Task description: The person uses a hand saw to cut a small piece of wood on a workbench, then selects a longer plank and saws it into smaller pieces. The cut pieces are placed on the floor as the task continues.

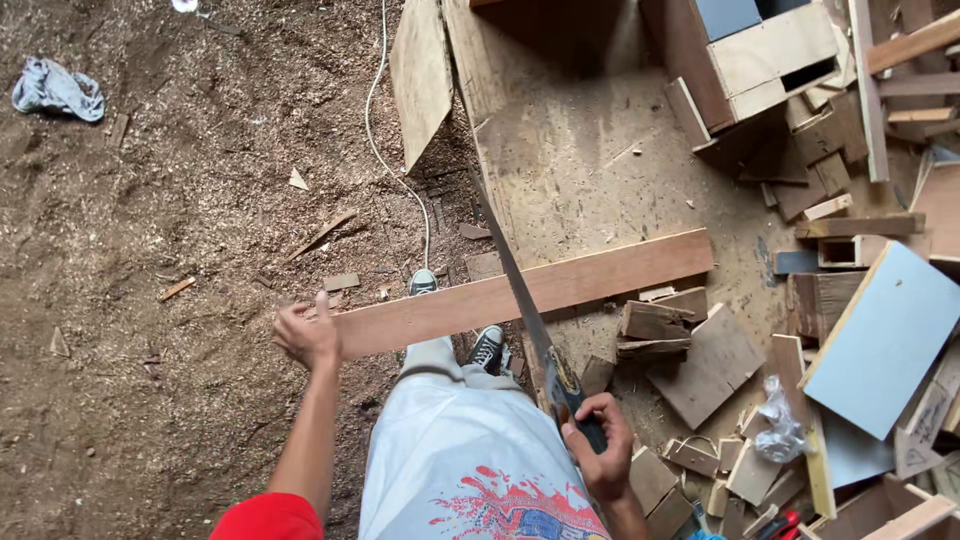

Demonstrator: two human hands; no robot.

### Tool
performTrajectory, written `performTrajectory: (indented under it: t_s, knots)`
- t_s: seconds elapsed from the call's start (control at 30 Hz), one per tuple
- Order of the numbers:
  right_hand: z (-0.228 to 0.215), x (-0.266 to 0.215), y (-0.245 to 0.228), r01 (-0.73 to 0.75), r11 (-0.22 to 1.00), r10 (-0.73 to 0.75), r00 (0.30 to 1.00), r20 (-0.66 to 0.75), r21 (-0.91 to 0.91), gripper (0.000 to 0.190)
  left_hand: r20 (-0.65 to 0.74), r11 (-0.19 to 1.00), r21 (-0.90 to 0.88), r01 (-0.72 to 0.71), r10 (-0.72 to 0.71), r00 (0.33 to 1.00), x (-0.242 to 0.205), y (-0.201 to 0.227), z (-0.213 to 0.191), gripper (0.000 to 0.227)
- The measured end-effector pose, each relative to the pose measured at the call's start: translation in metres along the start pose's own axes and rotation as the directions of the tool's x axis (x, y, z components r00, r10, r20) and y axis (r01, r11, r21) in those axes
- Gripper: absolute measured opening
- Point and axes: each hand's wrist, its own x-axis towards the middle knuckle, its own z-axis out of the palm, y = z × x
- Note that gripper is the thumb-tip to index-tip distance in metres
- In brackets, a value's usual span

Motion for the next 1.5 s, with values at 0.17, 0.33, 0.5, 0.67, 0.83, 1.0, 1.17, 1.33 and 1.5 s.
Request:
performTrajectory:
  t_s: [0.17, 0.33, 0.5, 0.67, 0.83, 1.0, 1.17, 1.33, 1.5]
  knots:
    - [0.002, 0.021, -0.008, -0.114, 0.99, 0.109, 0.992, 0.059, 0.087, 0.025, 0.693, 0.824, -0.027, 0.566, -0.393, 0.605, -0.02, -0.002, 0.005, 0.054]
    - [-0.004, 0.042, -0.024, -0.013, 0.999, 0.016, 0.996, 0.085, -0.035, 0.024, 0.635, 0.767, -0.483, 0.422, -0.025, 0.772, -0.065, 0.062, 0.053, 0.053]
    - [-0.002, 0.043, -0.034, -0.103, 0.994, 0.101, 0.991, 0.086, 0.021, 0.026, 0.552, 0.603, -0.614, 0.509, -0.134, 0.823, -0.075, 0.096, 0.051, 0.06]
    - [0.007, 0.042, -0.041, -0.13, 0.991, 0.127, 0.984, 0.122, 0.012, 0.026, 0.86, 0.624, -0.359, 0.694, -0.068, 0.505, -0.075, 0.102, 0.024, 0.058]
    - [0.008, 0.035, -0.049, -0.152, 0.988, 0.15, 0.977, 0.153, 0.003, 0.023, 0.815, 0.633, -0.458, 0.624, 0.017, 0.58, -0.042, 0.098, 0.012, 0.054]
    - [0.013, 0.028, -0.063, -0.184, 0.982, 0.177, 0.973, 0.15, 0.032, 0.02, 0.797, 0.715, -0.425, 0.556, 0.005, 0.604, -0.012, 0.087, 0.01, 0.055]
    - [0.038, 0.036, -0.077, -0.19, 0.98, 0.181, 0.974, 0.138, 0.055, 0.019, 0.79, 0.62, -0.489, 0.614, 0.016, 0.613, -0.046, 0.106, 0.029, 0.058]
    - [0.054, 0.045, -0.085, -0.186, 0.982, 0.188, 0.972, 0.138, -0.028, 0.021, 0.776, 0.579, -0.527, 0.623, 0.029, 0.63, -0.066, 0.118, 0.039, 0.052]
    - [0.075, 0.051, -0.088, -0.146, 0.988, 0.152, 0.981, 0.117, -0.058, 0.018, 0.521, 0.673, -0.662, 0.329, 0.098, 0.848, -0.051, 0.118, 0.039, 0.05]
